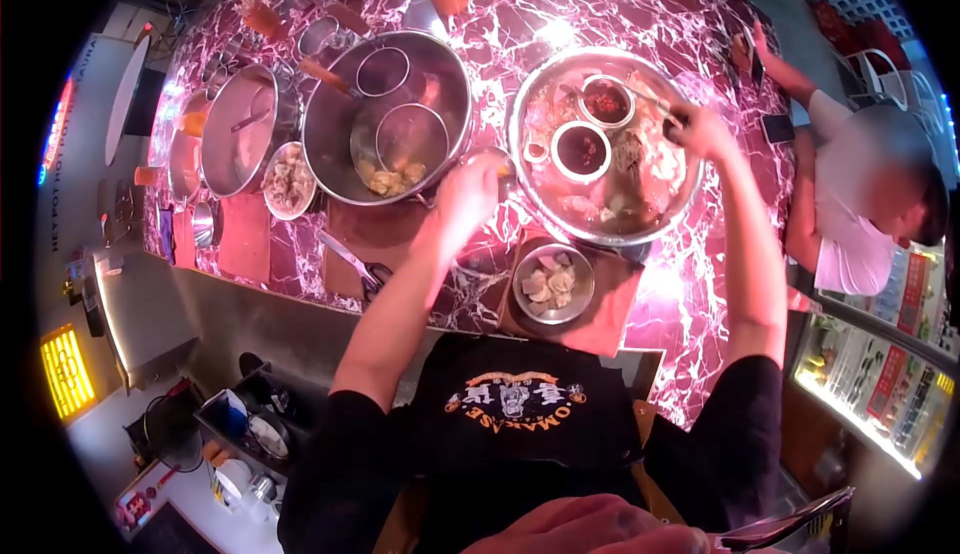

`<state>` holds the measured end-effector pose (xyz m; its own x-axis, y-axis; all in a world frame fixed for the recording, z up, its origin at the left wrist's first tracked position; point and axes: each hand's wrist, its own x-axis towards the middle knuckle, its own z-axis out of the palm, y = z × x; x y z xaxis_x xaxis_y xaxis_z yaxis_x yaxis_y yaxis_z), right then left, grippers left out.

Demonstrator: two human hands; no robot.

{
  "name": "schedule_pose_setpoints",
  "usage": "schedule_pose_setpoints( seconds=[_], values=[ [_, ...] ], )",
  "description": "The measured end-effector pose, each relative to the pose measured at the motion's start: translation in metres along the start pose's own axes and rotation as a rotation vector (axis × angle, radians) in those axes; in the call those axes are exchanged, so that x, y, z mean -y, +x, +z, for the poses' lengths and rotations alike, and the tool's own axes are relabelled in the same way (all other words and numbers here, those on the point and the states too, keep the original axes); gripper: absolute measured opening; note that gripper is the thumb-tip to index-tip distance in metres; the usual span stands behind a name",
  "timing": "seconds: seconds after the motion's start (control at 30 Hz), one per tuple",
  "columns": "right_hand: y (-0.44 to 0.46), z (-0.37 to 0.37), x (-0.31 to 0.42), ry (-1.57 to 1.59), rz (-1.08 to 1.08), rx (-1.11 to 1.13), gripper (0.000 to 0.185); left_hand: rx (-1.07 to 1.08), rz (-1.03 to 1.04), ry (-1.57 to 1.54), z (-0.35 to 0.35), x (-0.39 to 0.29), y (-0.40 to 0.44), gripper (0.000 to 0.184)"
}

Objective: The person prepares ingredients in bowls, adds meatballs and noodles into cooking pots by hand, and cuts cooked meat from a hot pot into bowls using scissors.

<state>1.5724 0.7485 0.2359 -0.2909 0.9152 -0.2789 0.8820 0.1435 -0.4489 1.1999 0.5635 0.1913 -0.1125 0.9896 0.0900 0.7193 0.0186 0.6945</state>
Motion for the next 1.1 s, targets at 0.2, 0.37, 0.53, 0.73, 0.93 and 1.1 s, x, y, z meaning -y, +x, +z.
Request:
schedule_pose_setpoints(
  seconds=[0.2,0.37,0.53,0.73,0.93,1.1],
  values=[
    [0.135,-0.039,0.007,-0.654,-0.106,0.227,0.035,0.211,-0.153,0.394,0.036,-0.026,0.161,0.023],
    [0.163,-0.009,-0.020,-0.437,-0.159,0.329,0.034,0.447,-0.349,0.414,0.086,-0.025,0.232,0.031],
    [0.151,0.007,-0.069,-0.066,-0.125,0.254,0.046,0.440,-0.187,0.108,0.131,0.031,0.249,0.025],
    [0.122,-0.009,-0.102,-0.106,-0.149,0.155,0.045,0.466,-0.140,-0.161,0.142,0.023,0.260,0.019],
    [0.076,-0.041,-0.057,-0.152,-0.042,0.047,0.044,0.382,0.139,0.401,0.127,0.009,0.267,0.025],
    [0.112,0.008,-0.050,-0.119,-0.098,0.118,0.040,0.374,0.106,0.364,0.112,0.026,0.259,0.023]
  ],
)
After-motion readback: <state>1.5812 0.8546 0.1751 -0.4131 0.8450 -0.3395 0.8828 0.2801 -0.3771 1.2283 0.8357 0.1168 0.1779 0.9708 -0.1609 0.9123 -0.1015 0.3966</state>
